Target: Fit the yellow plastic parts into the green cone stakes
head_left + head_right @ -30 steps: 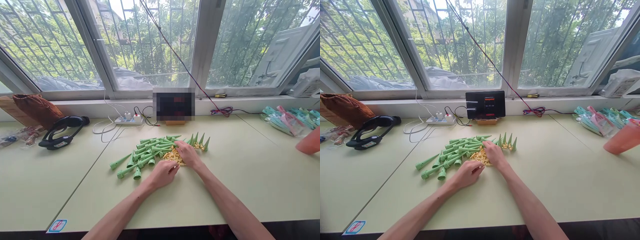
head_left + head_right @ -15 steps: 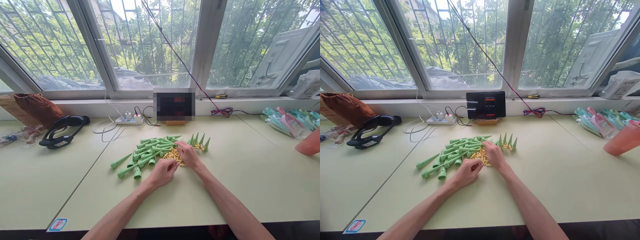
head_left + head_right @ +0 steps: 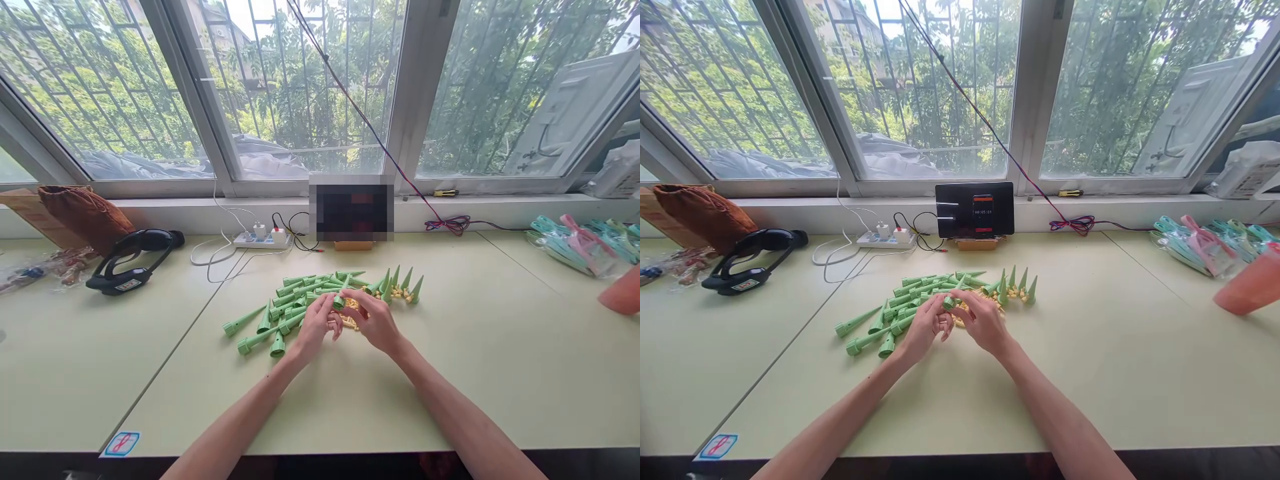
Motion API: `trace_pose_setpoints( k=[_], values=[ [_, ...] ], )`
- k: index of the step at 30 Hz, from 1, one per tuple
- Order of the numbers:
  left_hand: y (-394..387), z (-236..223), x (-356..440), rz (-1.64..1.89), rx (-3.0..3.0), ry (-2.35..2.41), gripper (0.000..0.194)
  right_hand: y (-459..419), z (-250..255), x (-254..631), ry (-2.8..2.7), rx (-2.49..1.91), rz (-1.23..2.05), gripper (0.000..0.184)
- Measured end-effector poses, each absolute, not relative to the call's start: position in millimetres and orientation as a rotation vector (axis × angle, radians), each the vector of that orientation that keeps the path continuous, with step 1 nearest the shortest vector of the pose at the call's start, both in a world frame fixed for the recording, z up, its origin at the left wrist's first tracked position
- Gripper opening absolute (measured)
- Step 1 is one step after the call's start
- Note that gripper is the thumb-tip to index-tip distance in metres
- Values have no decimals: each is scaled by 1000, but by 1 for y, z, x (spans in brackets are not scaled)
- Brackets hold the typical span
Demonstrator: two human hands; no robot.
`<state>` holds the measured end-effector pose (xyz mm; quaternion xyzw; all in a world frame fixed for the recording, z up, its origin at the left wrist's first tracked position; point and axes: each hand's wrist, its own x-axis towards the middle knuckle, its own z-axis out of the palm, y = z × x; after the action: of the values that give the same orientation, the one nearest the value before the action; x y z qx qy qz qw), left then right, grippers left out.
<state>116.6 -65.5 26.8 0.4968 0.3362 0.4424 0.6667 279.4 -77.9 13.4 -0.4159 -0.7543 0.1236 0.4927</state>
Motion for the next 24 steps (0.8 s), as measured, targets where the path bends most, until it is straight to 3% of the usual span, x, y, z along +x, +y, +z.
trace_pose_setpoints(
  k=[14,24],
  values=[
    [-65,25,114,1020,1109,693,39,-79,18,281,-1794,-1047,361,29],
    [-63,29,113,1114,1054,747,36,-70,12,292,-1809,-1282,289,19]
  ],
)
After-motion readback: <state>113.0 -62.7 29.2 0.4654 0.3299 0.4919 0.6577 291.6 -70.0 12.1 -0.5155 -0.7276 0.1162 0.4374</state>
